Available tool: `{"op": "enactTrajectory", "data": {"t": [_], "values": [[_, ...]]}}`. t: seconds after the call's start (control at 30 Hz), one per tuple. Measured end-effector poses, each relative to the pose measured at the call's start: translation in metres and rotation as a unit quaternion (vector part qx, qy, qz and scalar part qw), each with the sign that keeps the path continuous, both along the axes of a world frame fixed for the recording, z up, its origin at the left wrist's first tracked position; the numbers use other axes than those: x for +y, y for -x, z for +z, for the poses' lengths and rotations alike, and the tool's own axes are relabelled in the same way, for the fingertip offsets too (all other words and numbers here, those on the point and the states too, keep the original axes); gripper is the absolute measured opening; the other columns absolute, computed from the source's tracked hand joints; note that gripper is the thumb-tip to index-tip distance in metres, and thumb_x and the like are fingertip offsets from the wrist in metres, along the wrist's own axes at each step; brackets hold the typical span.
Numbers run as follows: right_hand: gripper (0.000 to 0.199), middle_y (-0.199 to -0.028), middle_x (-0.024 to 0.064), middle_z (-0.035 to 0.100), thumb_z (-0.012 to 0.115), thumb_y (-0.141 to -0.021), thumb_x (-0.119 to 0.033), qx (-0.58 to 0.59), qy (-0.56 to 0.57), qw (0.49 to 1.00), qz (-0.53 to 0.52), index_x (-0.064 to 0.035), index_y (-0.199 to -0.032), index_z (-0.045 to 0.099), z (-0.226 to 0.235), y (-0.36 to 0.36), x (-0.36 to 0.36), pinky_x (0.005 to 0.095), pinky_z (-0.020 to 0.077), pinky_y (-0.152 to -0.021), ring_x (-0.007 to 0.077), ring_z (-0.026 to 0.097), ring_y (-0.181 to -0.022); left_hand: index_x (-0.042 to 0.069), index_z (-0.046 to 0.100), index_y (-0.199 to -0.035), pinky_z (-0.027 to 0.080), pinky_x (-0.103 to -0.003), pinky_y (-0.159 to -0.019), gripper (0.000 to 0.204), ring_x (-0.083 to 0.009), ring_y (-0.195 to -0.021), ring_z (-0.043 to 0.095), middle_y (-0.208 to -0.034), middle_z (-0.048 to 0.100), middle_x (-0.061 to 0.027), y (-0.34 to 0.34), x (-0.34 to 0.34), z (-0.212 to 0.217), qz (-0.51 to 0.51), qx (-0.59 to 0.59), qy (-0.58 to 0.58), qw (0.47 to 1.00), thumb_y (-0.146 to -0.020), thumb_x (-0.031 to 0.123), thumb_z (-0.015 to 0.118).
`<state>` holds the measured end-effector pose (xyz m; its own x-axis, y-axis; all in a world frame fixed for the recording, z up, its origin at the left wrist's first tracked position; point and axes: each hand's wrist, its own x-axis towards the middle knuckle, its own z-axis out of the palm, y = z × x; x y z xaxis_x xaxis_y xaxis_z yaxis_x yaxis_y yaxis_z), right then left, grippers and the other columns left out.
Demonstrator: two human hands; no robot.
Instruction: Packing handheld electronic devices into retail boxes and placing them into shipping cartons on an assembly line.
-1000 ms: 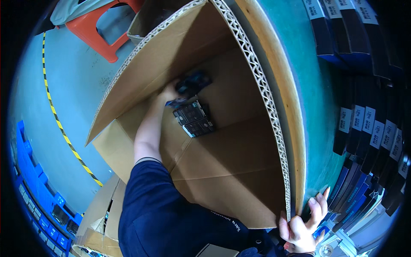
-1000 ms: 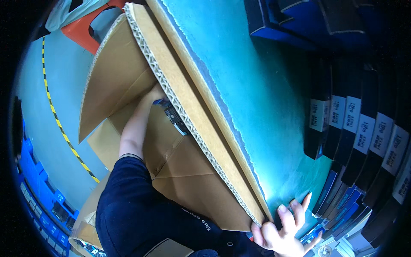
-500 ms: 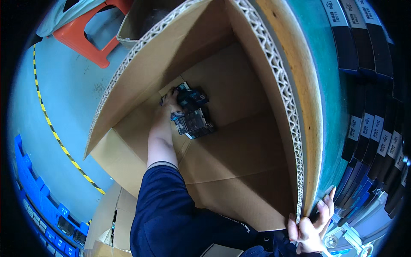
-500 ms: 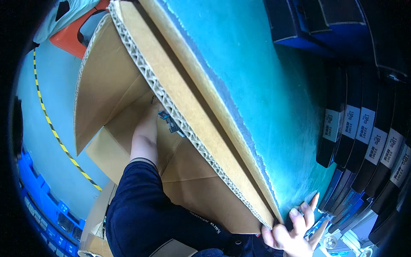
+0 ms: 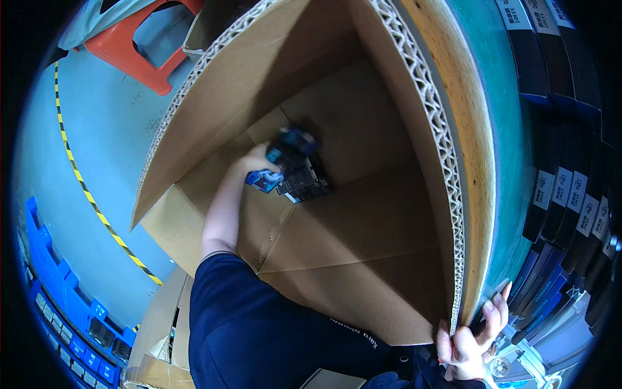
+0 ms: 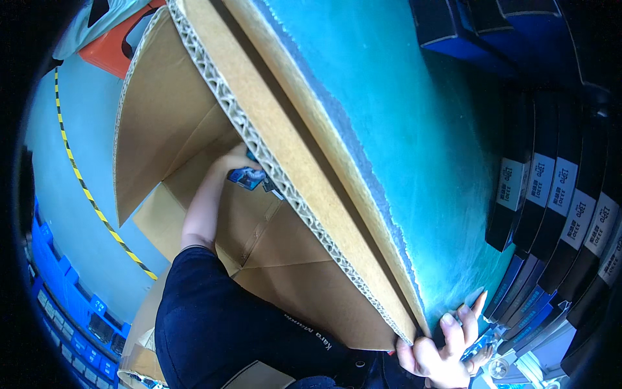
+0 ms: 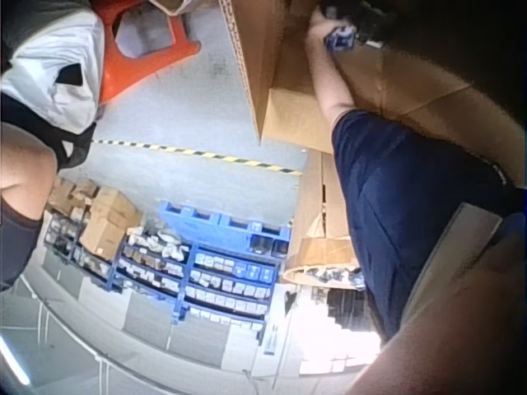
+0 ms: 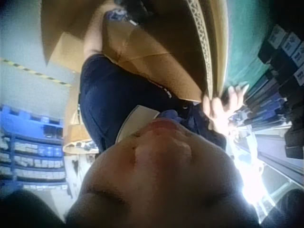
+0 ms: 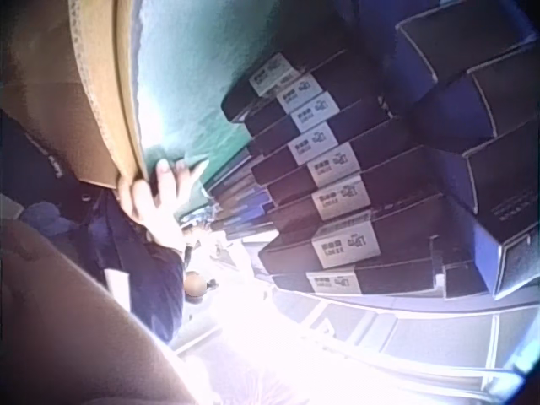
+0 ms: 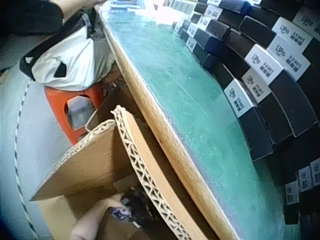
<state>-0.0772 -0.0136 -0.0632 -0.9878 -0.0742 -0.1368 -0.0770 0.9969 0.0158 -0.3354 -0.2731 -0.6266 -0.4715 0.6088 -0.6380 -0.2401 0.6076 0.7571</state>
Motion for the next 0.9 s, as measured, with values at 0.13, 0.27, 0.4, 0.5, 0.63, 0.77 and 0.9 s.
{"op": "enactTrajectory", "data": {"t": [0.13, 0.27, 0.4, 0.5, 0.63, 0.77, 0.9], "values": [[0.019, -0.127, 0.0223, 0.04, 0.068, -0.066, -0.015, 0.003, 0.011, 1.0, 0.014, -0.0098, -0.069, 0.05, -0.001, 0.0, 0.001, 0.0764, 0.0276, -0.106, 0.0512, 0.041, -0.122, 0.005, 0.036, -0.147, 0.045, -0.042, -0.104, 0.114, -0.0359, -0.125, 0.053, -0.136, 0.053, -0.0244, -0.037, 0.055, -0.002, -0.286, -0.04, 0.104, 0.952, -0.048, 0.026, 0.09], [0.02, -0.129, 0.0216, 0.039, 0.068, -0.065, -0.015, 0.0, -0.037, 0.999, 0.002, -0.0107, -0.069, 0.049, 0.0, -0.002, -0.001, 0.0763, 0.0274, -0.106, 0.051, 0.041, -0.123, 0.006, 0.036, -0.142, 0.033, -0.044, -0.114, 0.112, -0.0365, -0.138, 0.036, -0.149, 0.036, -0.0195, -0.057, 0.069, 0.011, -0.318, 0.054, 0.069, 0.944, -0.046, 0.026, 0.091], [0.02, -0.129, 0.0226, 0.039, 0.067, -0.065, -0.015, -0.002, -0.032, 0.999, 0.007, -0.0113, -0.068, 0.048, -0.003, -0.002, 0.001, 0.0768, 0.0282, -0.105, 0.0515, 0.041, -0.122, 0.009, 0.027, -0.148, 0.031, -0.046, -0.115, 0.116, -0.0378, -0.137, 0.036, -0.147, 0.039, -0.0184, -0.108, 0.057, -0.072, -0.267, 0.192, 0.008, 0.944, -0.053, 0.028, 0.09], [0.02, -0.129, 0.0238, 0.039, 0.067, -0.065, -0.015, 0.007, -0.033, 0.999, 0.012, -0.0108, -0.067, 0.048, -0.003, -0.003, 0.003, 0.0767, 0.0276, -0.105, 0.0513, 0.04, -0.123, 0.009, 0.026, -0.149, 0.036, -0.046, -0.112, 0.116, -0.0397, -0.134, 0.042, -0.147, 0.04, -0.0193, -0.108, 0.059, -0.045, -0.265, 0.222, -0.032, 0.938, -0.054, 0.028, 0.089], [0.02, -0.128, 0.0246, 0.039, 0.066, -0.066, -0.014, 0.015, -0.03, 0.999, 0.005, -0.01, -0.066, 0.046, -0.003, -0.001, 0.0, 0.0772, 0.0271, -0.105, 0.0511, 0.04, -0.123, 0.012, 0.05, -0.141, 0.035, -0.037, -0.113, 0.092, -0.0308, -0.134, 0.045, -0.146, 0.048, -0.0164, -0.07, 0.062, 0.014, -0.34, -0.048, 0.068, 0.937, -0.062, 0.042, 0.085], [0.021, -0.128, 0.0248, 0.04, 0.065, -0.066, -0.013, 0.008, -0.034, 0.999, 0.002, -0.0094, -0.066, 0.045, -0.002, 0.0, -0.002, 0.077, 0.0268, -0.106, 0.0505, 0.04, -0.124, 0.013, 0.023, -0.149, 0.037, -0.05, -0.111, 0.12, -0.0451, -0.134, 0.039, -0.149, 0.035, -0.0218, -0.076, 0.08, 0.01, -0.296, -0.039, 0.095, 0.95, -0.052, 0.033, 0.089], [0.021, -0.129, 0.0245, 0.039, 0.066, -0.066, -0.013, -0.001, -0.04, 0.999, 0.002, -0.0096, -0.067, 0.046, -0.001, 0.001, -0.003, 0.0764, 0.0264, -0.106, 0.0508, 0.039, -0.124, 0.013, 0.025, -0.149, 0.036, -0.051, -0.111, 0.115, -0.0465, -0.135, 0.037, -0.151, 0.032, -0.0211, -0.091, 0.072, 0.023, -0.3, 0.007, 0.042, 0.953, -0.054, 0.033, 0.088]]}}
